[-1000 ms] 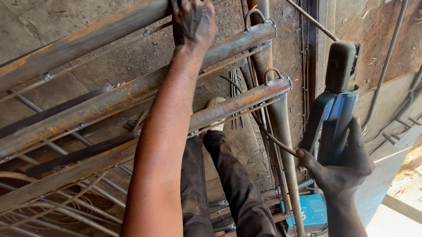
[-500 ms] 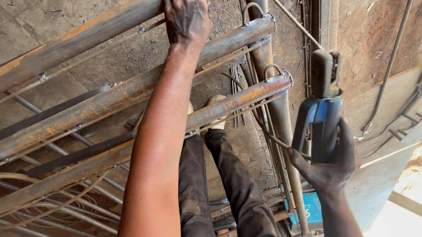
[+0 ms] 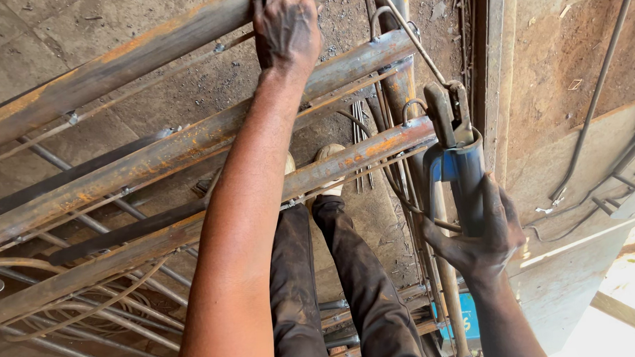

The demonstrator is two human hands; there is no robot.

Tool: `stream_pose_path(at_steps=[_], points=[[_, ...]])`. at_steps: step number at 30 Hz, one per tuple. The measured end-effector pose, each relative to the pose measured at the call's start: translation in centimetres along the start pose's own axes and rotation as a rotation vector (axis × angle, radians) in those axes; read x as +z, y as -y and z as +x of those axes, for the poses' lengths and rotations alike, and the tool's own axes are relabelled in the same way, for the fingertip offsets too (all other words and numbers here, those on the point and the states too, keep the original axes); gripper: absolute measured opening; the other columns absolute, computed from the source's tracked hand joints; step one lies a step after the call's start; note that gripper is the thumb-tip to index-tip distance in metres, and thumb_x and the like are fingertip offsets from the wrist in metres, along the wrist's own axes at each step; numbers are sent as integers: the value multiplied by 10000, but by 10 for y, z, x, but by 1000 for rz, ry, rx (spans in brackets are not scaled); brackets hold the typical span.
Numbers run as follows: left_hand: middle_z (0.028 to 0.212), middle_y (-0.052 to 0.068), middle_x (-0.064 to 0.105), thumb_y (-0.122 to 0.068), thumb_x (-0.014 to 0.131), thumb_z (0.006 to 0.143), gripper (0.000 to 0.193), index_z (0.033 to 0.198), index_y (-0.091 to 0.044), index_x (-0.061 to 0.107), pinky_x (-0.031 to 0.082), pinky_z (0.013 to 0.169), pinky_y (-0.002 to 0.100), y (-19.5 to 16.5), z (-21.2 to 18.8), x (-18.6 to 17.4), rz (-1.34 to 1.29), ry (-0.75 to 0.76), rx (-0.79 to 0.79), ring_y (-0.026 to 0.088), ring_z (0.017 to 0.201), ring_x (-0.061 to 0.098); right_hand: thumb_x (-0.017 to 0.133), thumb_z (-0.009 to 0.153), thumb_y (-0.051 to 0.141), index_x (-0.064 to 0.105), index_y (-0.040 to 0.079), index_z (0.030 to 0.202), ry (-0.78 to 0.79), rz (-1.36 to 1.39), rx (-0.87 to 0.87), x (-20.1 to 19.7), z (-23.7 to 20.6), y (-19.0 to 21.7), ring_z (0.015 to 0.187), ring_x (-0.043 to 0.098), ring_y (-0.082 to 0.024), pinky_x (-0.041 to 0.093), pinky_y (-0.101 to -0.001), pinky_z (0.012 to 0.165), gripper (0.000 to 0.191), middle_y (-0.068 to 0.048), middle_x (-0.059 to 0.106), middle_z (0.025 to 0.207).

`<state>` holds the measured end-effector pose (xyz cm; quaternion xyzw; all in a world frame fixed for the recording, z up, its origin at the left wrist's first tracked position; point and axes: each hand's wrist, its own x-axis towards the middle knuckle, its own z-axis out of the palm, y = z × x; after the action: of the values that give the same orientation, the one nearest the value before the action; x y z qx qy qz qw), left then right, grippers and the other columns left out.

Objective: The person welds joints on a metal frame structure using a handheld welding torch. They move along the frame, applying welds to multiple intersections while standing on the structure.

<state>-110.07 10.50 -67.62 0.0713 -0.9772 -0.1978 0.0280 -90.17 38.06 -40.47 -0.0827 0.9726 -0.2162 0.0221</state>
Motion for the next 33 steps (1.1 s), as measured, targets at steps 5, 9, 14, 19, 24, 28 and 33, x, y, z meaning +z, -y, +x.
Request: stream_pose_path(at_steps=[5, 9, 14, 19, 24, 28, 33], points=[[1193, 138, 713, -205, 882, 807, 172, 853, -70, 787, 498, 1063, 525, -2, -9, 3, 15, -4, 13, 316, 1200, 623, 897, 754, 463, 516, -104, 1457, -8, -30, 0, 3, -4, 0, 1125, 711, -441, 609, -465, 929, 980, -326, 666, 1223], [1183, 154, 708, -237, 888, 795, 209, 855, -63, 788, 471, 1067, 561, -3, -13, 2, 8, -42, 27, 347, 1216, 600, 906, 767, 476, 507, -122, 1458, -12, -20, -14, 6, -8, -3, 1128, 708, -441, 608, -466, 937, 997, -324, 666, 1221], [1173, 180, 702, -246, 878, 796, 230, 888, -53, 794, 452, 1079, 576, -4, -17, 1, -11, -18, 44, 369, 1211, 595, 906, 742, 467, 532, -136, 1432, 14, -14, 17, 10, -14, -5, 1134, 704, -442, 604, -476, 963, 989, -335, 661, 1232], [1146, 213, 694, -281, 878, 799, 283, 903, -31, 796, 434, 1083, 592, -5, -25, -2, -6, -14, 84, 397, 1189, 598, 917, 729, 478, 541, -140, 1417, 23, -12, 6, 15, -15, -9, 1122, 703, -429, 608, -479, 956, 998, -322, 667, 1221], [1218, 223, 678, -278, 876, 817, 293, 943, -26, 794, 400, 1119, 590, -10, -27, 0, -35, -7, 62, 411, 1246, 566, 917, 742, 495, 526, -131, 1446, 36, -14, 30, 18, -17, -12, 1108, 712, -411, 613, -464, 929, 1021, -319, 665, 1219], [1266, 214, 674, -255, 866, 859, 220, 911, -53, 794, 401, 1150, 574, -12, -29, 3, -44, -3, 25, 412, 1294, 553, 907, 742, 509, 516, -130, 1456, 40, -17, -8, 23, -18, -18, 1108, 711, -415, 618, -445, 893, 1035, -315, 666, 1213], [1275, 218, 679, -214, 870, 811, 229, 933, -38, 790, 452, 1100, 563, -12, -36, 8, 30, -77, 80, 402, 1264, 585, 893, 758, 520, 529, -134, 1439, 25, -26, -19, 28, -25, -25, 1109, 711, -416, 621, -466, 928, 1012, -316, 673, 1215]])
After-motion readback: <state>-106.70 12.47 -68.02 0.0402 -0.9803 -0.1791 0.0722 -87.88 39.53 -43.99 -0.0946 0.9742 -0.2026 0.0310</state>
